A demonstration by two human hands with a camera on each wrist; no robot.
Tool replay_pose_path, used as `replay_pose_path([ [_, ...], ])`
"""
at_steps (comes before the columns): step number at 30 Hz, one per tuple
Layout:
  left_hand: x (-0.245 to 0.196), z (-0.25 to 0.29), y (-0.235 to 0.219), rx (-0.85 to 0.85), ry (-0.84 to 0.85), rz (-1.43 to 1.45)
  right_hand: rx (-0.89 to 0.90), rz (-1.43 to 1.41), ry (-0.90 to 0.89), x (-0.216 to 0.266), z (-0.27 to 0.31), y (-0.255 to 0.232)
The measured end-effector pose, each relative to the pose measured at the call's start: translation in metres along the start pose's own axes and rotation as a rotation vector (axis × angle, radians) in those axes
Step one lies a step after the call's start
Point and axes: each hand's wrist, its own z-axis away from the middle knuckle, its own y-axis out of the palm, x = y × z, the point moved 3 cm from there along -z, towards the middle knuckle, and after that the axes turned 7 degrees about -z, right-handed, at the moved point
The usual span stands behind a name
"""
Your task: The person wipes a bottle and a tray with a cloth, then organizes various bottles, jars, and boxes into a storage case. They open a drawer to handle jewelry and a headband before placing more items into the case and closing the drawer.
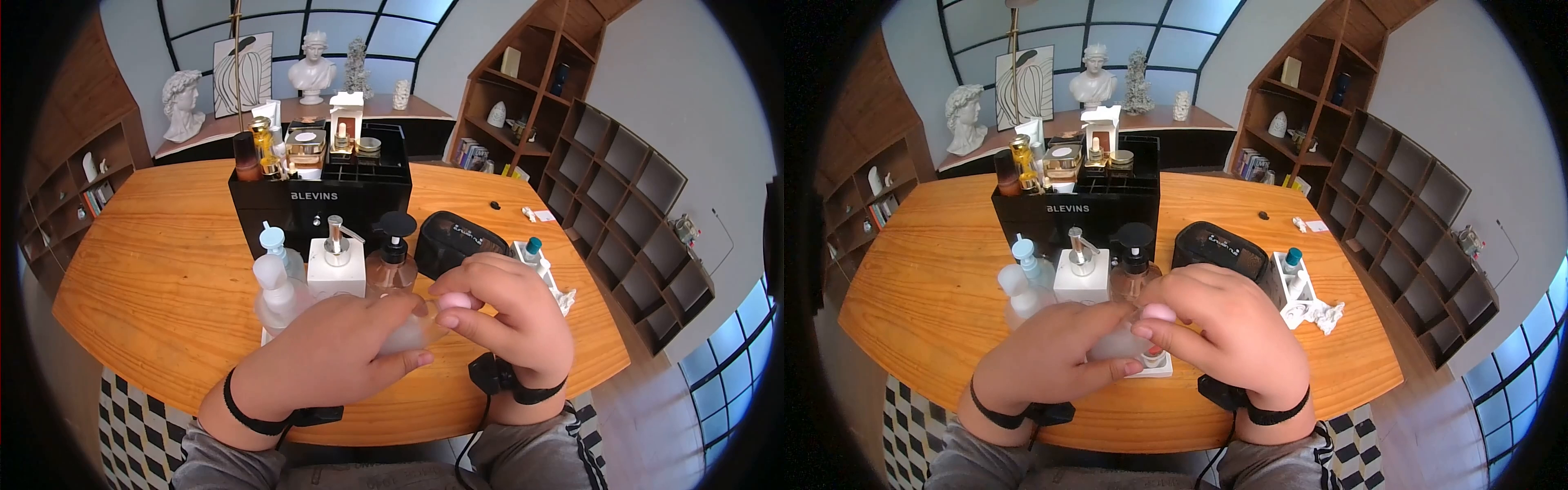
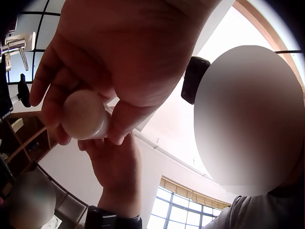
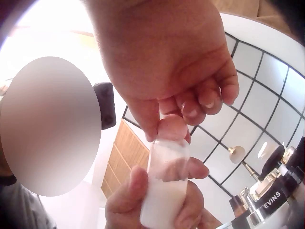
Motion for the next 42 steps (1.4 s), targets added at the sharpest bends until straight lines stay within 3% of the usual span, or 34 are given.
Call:
replay_pose_path([
  [5,0.001,-0.001,-0.004,0.005,-0.055,0.047,-0.048,-0.072,-0.212,-0.005,-0.001,0.003],
  [8,0.004,0.001,-0.003,-0.031,-0.040,0.044,-0.128,-0.098,-0.245,-0.005,0.000,0.004],
  [11,0.007,0.000,0.000,-0.056,0.010,0.031,-0.146,-0.125,-0.208,0.001,-0.002,0.003],
  [14,0.005,0.000,0.000,-0.039,0.006,0.018,-0.004,-0.044,0.072,0.001,0.000,0.002],
  [21,0.004,0.001,-0.006,0.048,-0.098,-0.011,-0.014,-0.048,-0.147,-0.003,-0.002,0.005],
  [32,0.005,0.003,-0.015,0.042,-0.067,-0.011,0.015,-0.092,-0.299,-0.002,-0.006,0.005],
  [38,0.007,0.005,-0.013,0.046,-0.018,-0.007,-0.054,-0.101,-0.108,0.002,-0.005,0.006],
  [42,0.002,0.006,-0.015,0.074,-0.052,-0.090,0.052,-0.038,0.010,-0.003,-0.002,0.006],
])
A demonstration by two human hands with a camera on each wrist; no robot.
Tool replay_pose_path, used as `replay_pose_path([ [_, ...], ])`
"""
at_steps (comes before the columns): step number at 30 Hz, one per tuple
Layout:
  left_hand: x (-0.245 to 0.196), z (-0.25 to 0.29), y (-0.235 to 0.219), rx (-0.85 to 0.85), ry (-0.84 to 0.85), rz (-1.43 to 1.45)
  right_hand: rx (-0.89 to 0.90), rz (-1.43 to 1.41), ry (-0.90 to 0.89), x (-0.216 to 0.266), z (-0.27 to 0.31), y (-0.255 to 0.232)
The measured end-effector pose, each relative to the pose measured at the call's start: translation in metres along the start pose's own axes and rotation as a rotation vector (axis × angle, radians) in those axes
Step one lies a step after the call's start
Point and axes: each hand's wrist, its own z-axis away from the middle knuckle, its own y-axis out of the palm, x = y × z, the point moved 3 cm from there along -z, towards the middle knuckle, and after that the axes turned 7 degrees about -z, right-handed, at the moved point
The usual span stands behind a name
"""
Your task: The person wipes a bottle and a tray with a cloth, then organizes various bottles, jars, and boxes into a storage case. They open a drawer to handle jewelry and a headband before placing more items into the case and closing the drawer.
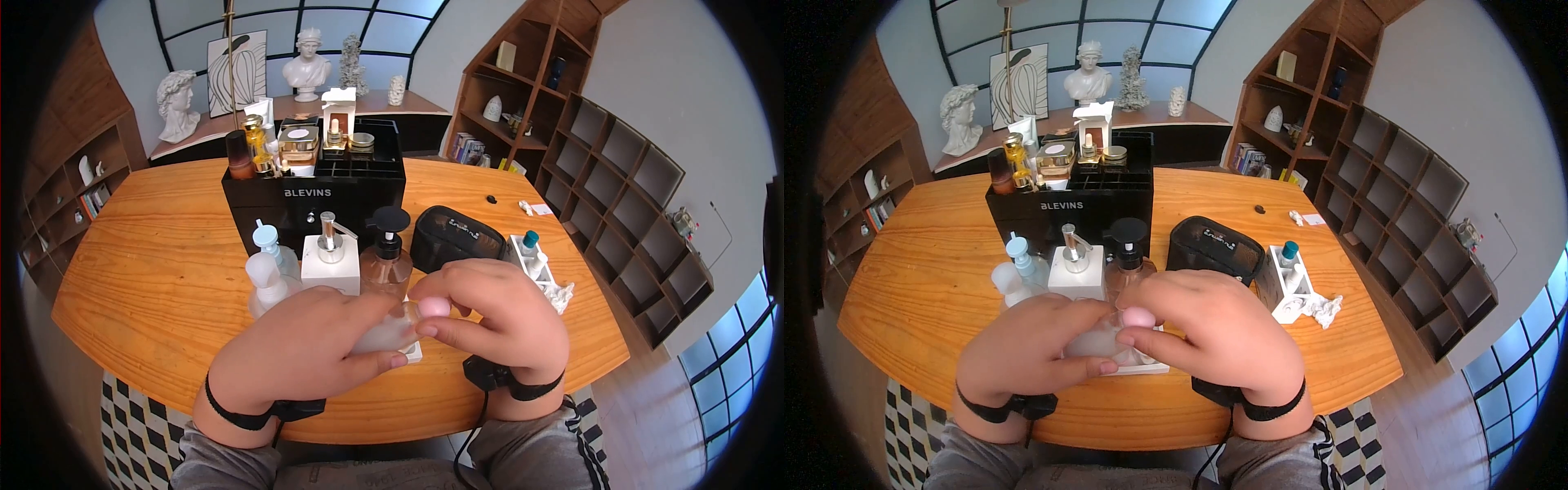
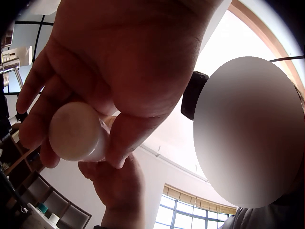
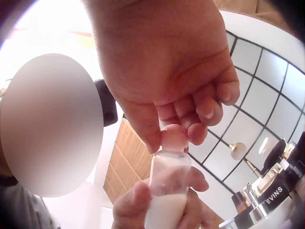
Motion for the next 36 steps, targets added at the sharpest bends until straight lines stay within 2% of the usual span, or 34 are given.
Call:
replay_pose_path([
  [2,0.003,0.000,0.002,-0.011,0.028,-0.017,-0.009,-0.008,-0.014,0.000,0.000,0.003],
  [5,0.003,0.000,0.000,-0.004,0.022,-0.003,-0.023,-0.037,-0.190,0.001,-0.002,0.001],
  [11,0.005,0.001,-0.003,0.028,-0.001,0.033,-0.043,-0.032,-0.266,0.006,-0.001,0.002],
  [26,0.014,0.001,-0.003,0.119,0.003,0.041,0.012,-0.104,-0.296,0.006,-0.001,0.006],
  [33,0.012,0.000,-0.004,0.085,-0.007,-0.027,-0.124,-0.071,-0.266,0.010,0.004,-0.001],
  [36,0.017,-0.002,0.001,0.010,-0.004,-0.129,-0.141,-0.031,-0.254,0.007,0.004,-0.006],
])
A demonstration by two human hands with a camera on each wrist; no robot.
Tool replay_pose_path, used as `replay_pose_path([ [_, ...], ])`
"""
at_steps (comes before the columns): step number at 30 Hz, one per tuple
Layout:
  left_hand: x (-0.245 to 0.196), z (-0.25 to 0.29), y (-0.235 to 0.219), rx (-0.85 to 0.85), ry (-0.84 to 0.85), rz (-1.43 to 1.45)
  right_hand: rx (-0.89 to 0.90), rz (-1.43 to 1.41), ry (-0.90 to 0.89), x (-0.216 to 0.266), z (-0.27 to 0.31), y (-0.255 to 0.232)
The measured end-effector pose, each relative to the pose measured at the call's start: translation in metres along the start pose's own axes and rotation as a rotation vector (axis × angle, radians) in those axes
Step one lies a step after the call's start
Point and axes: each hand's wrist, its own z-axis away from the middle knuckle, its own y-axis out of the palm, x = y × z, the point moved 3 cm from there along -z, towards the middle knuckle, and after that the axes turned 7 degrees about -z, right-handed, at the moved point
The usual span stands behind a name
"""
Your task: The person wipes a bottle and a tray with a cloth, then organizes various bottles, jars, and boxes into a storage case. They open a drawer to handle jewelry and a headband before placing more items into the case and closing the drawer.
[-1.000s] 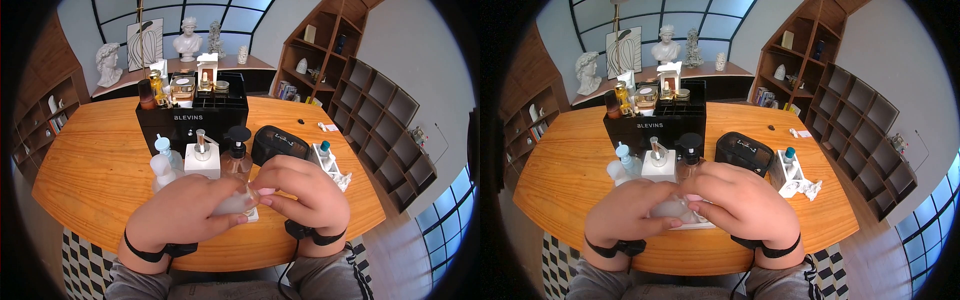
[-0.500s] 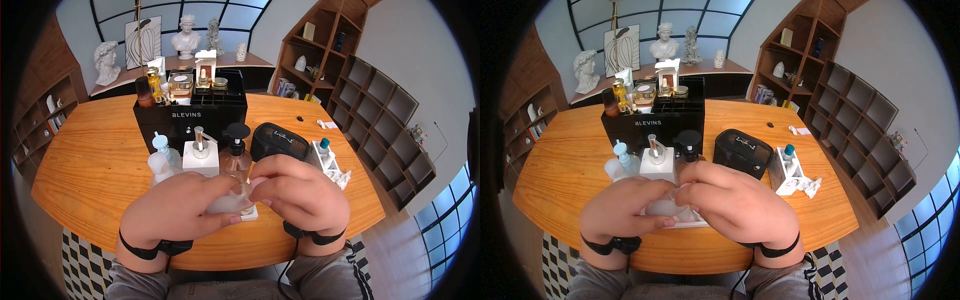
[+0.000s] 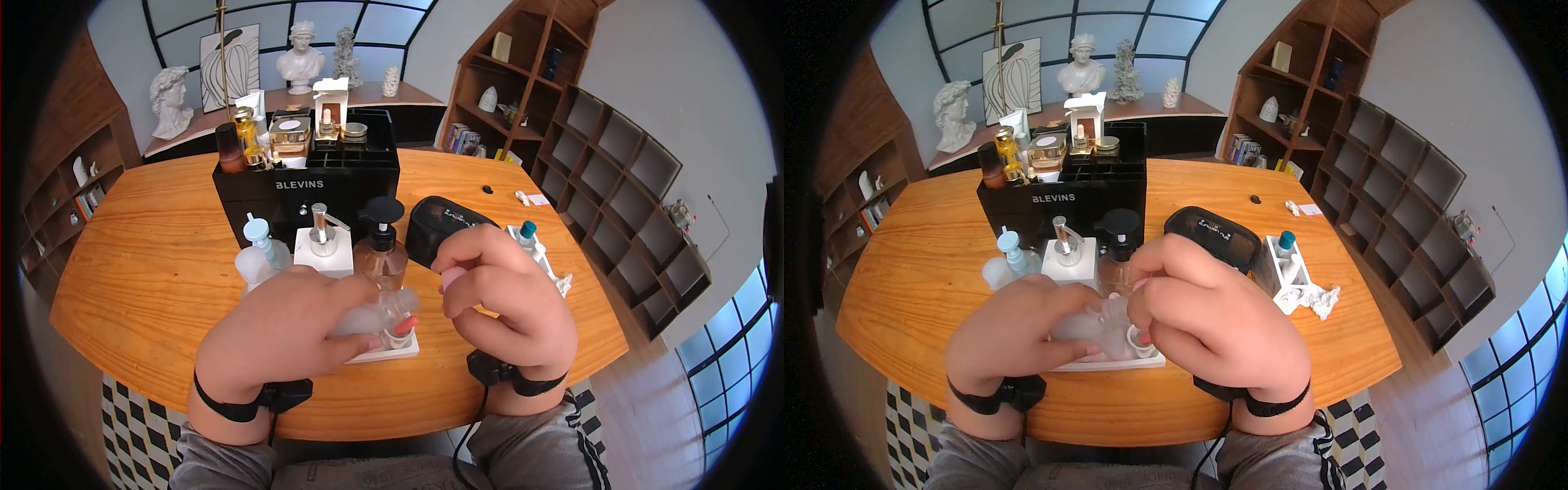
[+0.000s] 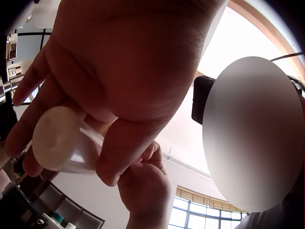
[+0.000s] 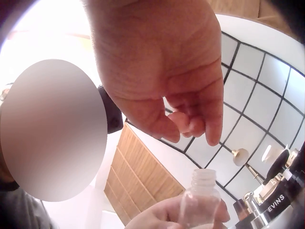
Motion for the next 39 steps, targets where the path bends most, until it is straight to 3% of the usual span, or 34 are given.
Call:
replay_pose_path([
  [6,0.008,-0.007,0.012,-0.085,-0.046,-0.121,-0.030,0.040,0.031,-0.003,0.002,-0.002],
  [15,0.011,-0.014,0.023,0.000,-0.082,-0.249,0.001,0.049,0.036,-0.005,0.003,-0.003],
  [39,0.013,-0.018,0.032,0.033,-0.097,-0.307,0.044,0.062,0.050,-0.008,0.004,-0.001],
])
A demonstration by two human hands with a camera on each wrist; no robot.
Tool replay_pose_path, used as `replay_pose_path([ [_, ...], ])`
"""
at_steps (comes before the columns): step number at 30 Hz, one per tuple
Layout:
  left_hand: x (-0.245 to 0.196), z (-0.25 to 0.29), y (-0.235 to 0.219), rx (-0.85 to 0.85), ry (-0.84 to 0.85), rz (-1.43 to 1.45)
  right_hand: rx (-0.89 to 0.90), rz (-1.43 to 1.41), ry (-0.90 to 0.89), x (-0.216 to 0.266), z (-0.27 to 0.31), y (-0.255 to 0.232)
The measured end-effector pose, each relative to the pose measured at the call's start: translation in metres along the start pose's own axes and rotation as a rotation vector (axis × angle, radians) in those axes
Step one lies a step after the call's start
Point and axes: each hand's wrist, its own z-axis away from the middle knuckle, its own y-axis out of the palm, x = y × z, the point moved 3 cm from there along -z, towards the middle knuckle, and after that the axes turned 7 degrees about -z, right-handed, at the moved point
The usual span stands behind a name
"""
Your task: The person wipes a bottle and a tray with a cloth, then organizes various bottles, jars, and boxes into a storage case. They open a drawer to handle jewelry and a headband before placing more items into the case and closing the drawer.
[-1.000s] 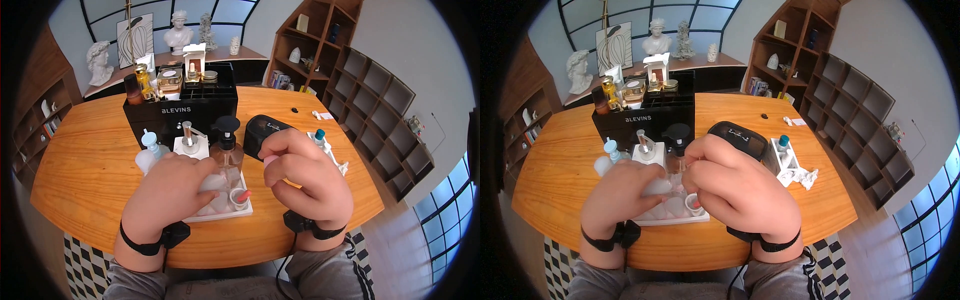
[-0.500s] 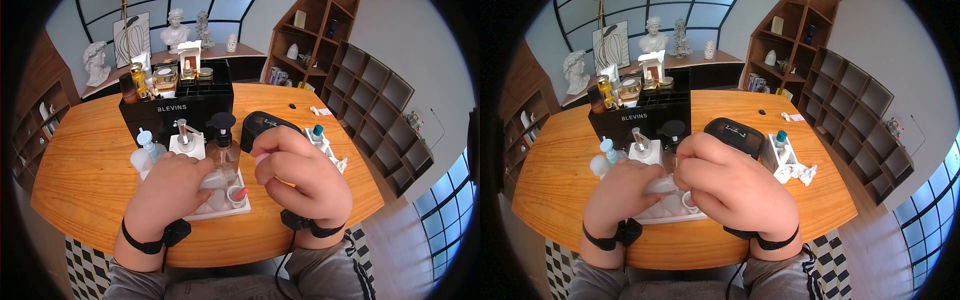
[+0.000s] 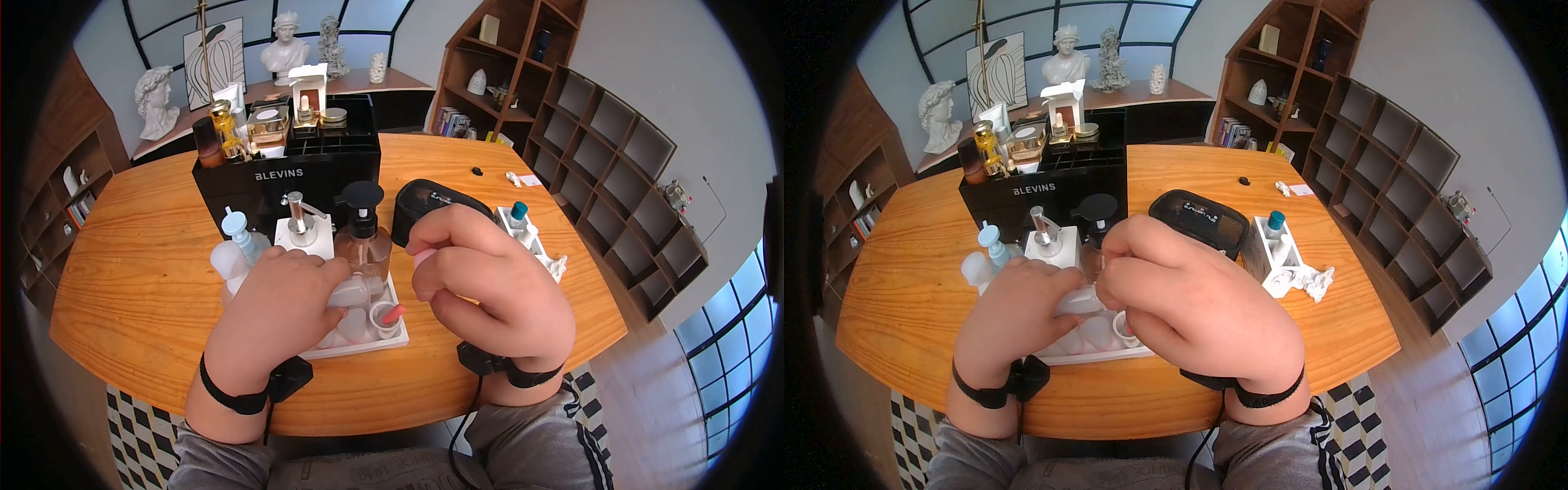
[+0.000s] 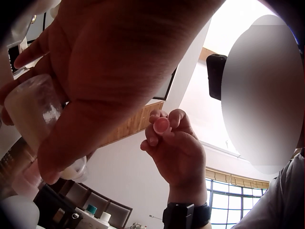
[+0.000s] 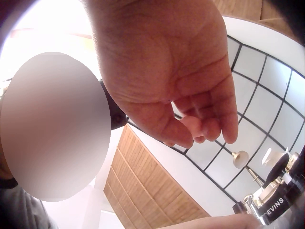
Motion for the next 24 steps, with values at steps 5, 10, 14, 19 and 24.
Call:
replay_pose_path([
  [5,-0.0010,-0.0005,-0.0003,0.011,-0.008,-0.001,0.002,-0.012,0.006,0.0001,-0.0004,0.0008],
  [10,-0.0009,-0.0002,0.0004,-0.007,0.003,-0.004,0.005,-0.005,-0.003,0.0000,-0.0008,0.0008],
  [14,-0.0014,-0.0007,0.0001,-0.004,0.001,-0.010,0.005,-0.003,0.004,0.0001,-0.0006,0.0009],
  [19,-0.0022,-0.0009,-0.0003,0.000,-0.002,-0.018,0.012,-0.002,-0.001,-0.0001,-0.0009,0.0014],
  [24,-0.0024,-0.0006,0.0003,-0.005,0.001,-0.026,0.015,-0.001,-0.005,-0.0001,-0.0011,0.0015],
])
